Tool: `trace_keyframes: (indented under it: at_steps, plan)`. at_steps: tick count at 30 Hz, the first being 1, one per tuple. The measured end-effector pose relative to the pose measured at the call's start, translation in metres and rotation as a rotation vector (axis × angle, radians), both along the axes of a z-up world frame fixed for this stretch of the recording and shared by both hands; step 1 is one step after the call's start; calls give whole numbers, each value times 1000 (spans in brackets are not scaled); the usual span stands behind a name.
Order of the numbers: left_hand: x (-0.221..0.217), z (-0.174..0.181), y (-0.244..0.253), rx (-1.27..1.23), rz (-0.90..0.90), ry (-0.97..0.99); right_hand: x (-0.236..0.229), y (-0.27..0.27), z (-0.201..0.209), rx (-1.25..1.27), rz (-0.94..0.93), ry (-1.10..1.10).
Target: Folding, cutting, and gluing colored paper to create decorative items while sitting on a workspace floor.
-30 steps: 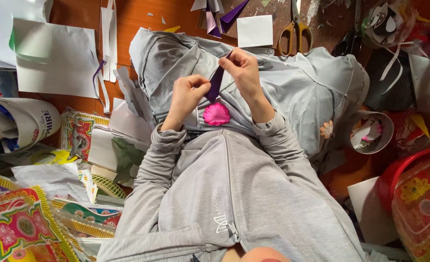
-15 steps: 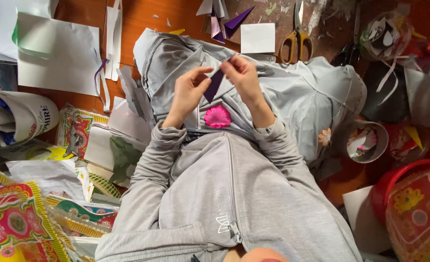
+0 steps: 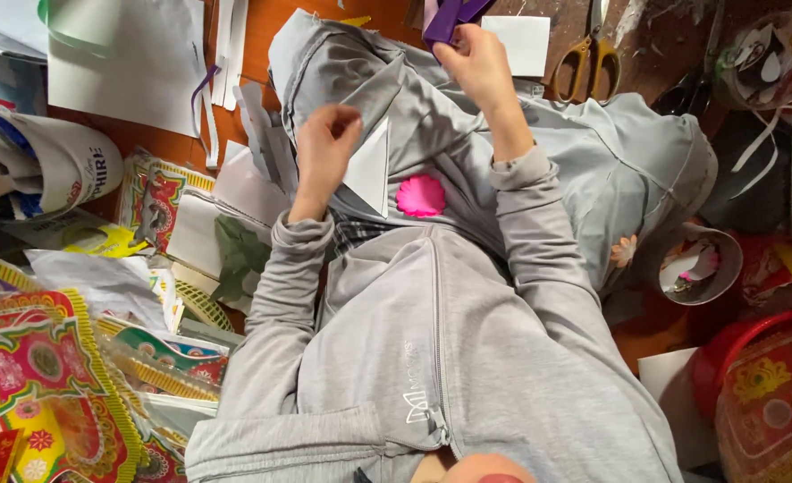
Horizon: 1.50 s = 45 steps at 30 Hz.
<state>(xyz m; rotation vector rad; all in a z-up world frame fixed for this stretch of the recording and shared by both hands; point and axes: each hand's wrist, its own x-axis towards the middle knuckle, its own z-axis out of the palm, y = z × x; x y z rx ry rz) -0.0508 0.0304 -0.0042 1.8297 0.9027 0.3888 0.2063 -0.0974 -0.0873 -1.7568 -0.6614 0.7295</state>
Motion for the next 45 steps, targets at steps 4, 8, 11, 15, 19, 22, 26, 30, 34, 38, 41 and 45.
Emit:
trace_keyframes:
  at_steps: [4, 8, 11, 15, 19, 22, 26, 30, 34, 38, 41, 45]
  plan:
    - [-5, 1, -10, 127, -62, 130, -32, -3, 14, -81, 17, -132]
    - [-4, -5, -15, 195, -98, 132, -75, -13, 27, -215, 333, 265]
    - [-1, -10, -15, 274, -131, 143, -92, -13, 27, -261, 440, 297]
    - [-3, -18, -20, 323, -153, 168, -104, -9, 30, -284, 430, 415]
    - [-2, -29, -17, 331, -131, 163, -108, -8, 12, -237, 399, 446]
    - [-4, -39, -13, 252, -105, 151, -110, -8, 16, -164, 410, 548]
    - [-6, -28, -8, 105, -90, 141, -114, -11, 11, -78, 399, 644]
    - [-7, -25, -7, 77, -117, 135, -116, -13, 8, -6, 367, 648]
    - [-6, -26, -4, 87, -110, 165, -119, -10, 26, -114, 374, 542]
    - [-7, -45, 1, 100, -94, 181, -122, -6, 41, -163, 356, 516]
    - [-6, -47, 6, 60, -88, 177, -122, -6, 35, -155, 331, 429]
    - [-12, -60, 9, -39, -85, 121, -129, -13, 7, -70, 489, 520]
